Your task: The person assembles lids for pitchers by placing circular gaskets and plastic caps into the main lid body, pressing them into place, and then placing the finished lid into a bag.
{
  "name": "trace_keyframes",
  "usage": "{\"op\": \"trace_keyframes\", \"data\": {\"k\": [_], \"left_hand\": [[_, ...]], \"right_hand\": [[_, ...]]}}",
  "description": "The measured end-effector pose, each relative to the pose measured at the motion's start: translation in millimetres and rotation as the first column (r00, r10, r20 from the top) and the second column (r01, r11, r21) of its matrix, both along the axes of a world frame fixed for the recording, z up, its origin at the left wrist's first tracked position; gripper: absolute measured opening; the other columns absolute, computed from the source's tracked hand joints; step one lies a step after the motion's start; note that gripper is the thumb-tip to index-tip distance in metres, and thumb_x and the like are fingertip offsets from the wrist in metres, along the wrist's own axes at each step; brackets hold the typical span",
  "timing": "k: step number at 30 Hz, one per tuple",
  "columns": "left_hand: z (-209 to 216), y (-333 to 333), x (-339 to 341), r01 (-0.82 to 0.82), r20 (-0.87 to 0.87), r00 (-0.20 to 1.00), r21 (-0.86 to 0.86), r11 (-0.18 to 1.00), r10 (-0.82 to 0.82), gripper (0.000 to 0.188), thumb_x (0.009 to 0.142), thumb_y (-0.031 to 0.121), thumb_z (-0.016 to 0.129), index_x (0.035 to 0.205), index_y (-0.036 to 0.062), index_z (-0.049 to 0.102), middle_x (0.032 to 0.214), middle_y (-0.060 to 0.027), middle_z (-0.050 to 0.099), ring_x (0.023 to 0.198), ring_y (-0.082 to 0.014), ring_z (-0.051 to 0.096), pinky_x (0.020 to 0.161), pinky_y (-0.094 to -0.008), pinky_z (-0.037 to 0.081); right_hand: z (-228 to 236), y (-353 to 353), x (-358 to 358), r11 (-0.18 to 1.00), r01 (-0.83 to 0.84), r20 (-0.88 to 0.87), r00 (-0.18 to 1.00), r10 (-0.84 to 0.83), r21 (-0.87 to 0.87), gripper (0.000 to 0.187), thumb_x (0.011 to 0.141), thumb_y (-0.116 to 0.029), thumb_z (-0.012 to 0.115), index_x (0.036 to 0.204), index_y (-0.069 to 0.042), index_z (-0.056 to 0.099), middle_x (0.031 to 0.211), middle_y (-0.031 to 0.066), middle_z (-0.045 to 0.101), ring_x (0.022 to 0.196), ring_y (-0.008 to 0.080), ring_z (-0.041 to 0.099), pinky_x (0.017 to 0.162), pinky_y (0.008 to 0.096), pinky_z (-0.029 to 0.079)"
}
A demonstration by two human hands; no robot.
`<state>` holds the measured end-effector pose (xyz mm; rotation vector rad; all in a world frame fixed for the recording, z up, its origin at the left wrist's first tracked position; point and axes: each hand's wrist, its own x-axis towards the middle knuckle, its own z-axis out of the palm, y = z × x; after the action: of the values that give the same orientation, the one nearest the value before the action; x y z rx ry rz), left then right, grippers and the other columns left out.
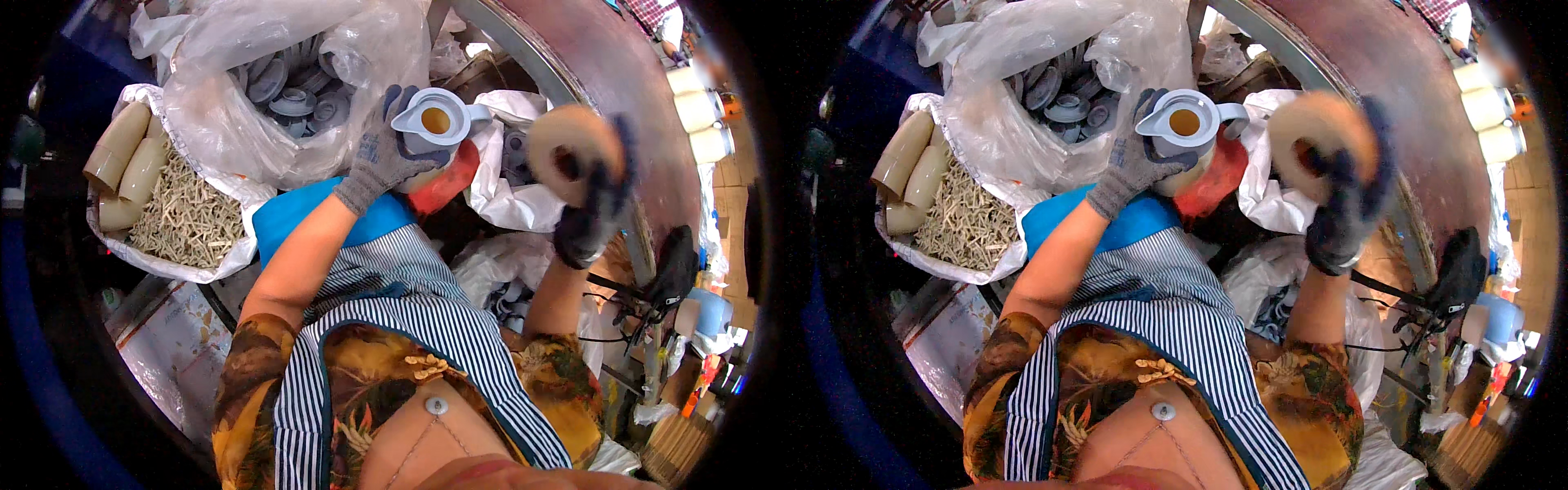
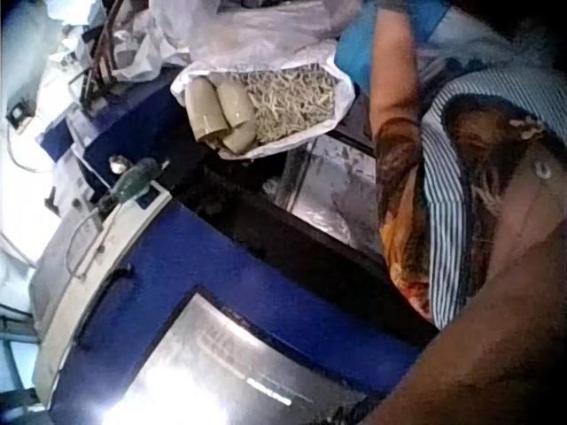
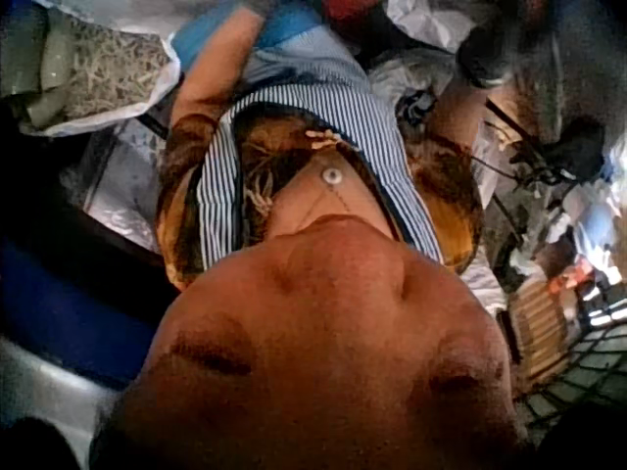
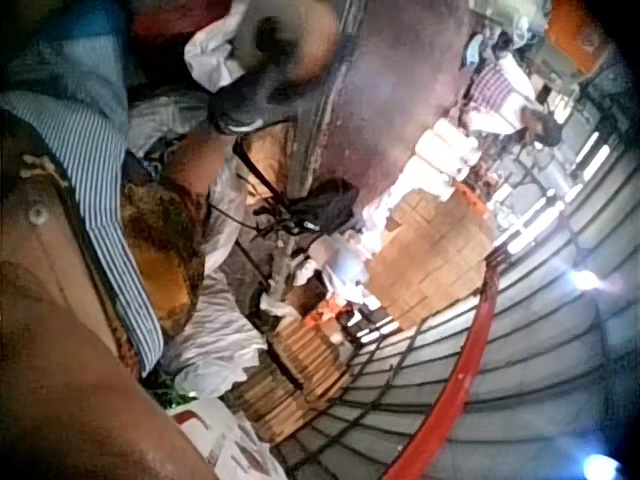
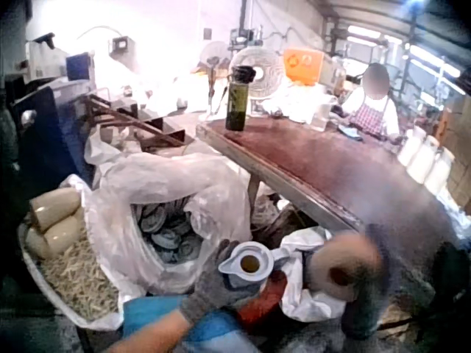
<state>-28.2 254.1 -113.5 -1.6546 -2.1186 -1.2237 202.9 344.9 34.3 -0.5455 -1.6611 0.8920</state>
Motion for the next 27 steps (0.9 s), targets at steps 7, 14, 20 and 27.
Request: {"op": "trace_keyframes", "data": {"k": [7,14,20,27], "left_hand": [[4.6,-3.9,-5.0,0.149,0.088,0.985,-0.035,0.988,-0.146,0.110,0.063,0.067,0.075,0.148,0.0101,0.033,0.146,-0.0158,0.039,0.137,-0.0425,0.031,0.114,-0.0537,0.022],[-0.9,-2.9,1.1,0.074,0.051,0.996,-0.120,0.990,-0.069,0.113,0.063,0.073,0.071,0.146,0.0067,0.034,0.146,-0.0200,0.038,0.135,-0.0425,0.033,0.115,-0.0539,0.021],[36.8,-30.2,-17.6,-0.053,-0.038,0.998,-0.221,0.974,0.046,0.113,0.064,0.070,0.073,0.144,0.0004,0.034,0.141,-0.0255,0.040,0.129,-0.0427,0.041,0.107,-0.0521,0.034],[132.2,36.0,32.5,-0.080,-0.154,0.988,-0.337,0.938,0.029,0.059,0.084,0.056,0.059,0.110,0.0030,0.064,0.110,-0.0173,0.064,0.101,-0.0373,0.061,0.089,-0.0494,0.045]], "right_hand": [[-0.6,34.3,-74.1,0.962,-0.265,0.595,0.783,0.179,0.060,0.042,0.090,-0.033,0.066,0.117,-0.001,0.064,0.111,0.0098,0.068,0.101,0.0231,0.067,0.088,0.0343,0.052],[-20.4,80.9,-123.4,0.898,-0.042,0.300,0.949,-0.102,0.438,0.027,0.093,-0.023,0.065,0.113,-0.006,0.065,0.099,0.0091,0.072,0.083,0.0201,0.071,0.072,0.0299,0.055],[2.0,28.3,-86.1,0.953,-0.168,-0.017,0.985,0.169,-0.251,0.040,0.093,-0.023,0.064,0.122,0.004,0.059,0.111,0.0130,0.064,0.099,0.0201,0.063,0.085,0.0320,0.052],[-151.9,47.8,6.4,0.989,0.075,0.499,0.867,-0.003,-0.124,0.048,0.096,-0.030,0.061,0.132,0.000,0.051,0.127,0.0161,0.059,0.113,0.0258,0.057,0.100,0.0352,0.042]]}}
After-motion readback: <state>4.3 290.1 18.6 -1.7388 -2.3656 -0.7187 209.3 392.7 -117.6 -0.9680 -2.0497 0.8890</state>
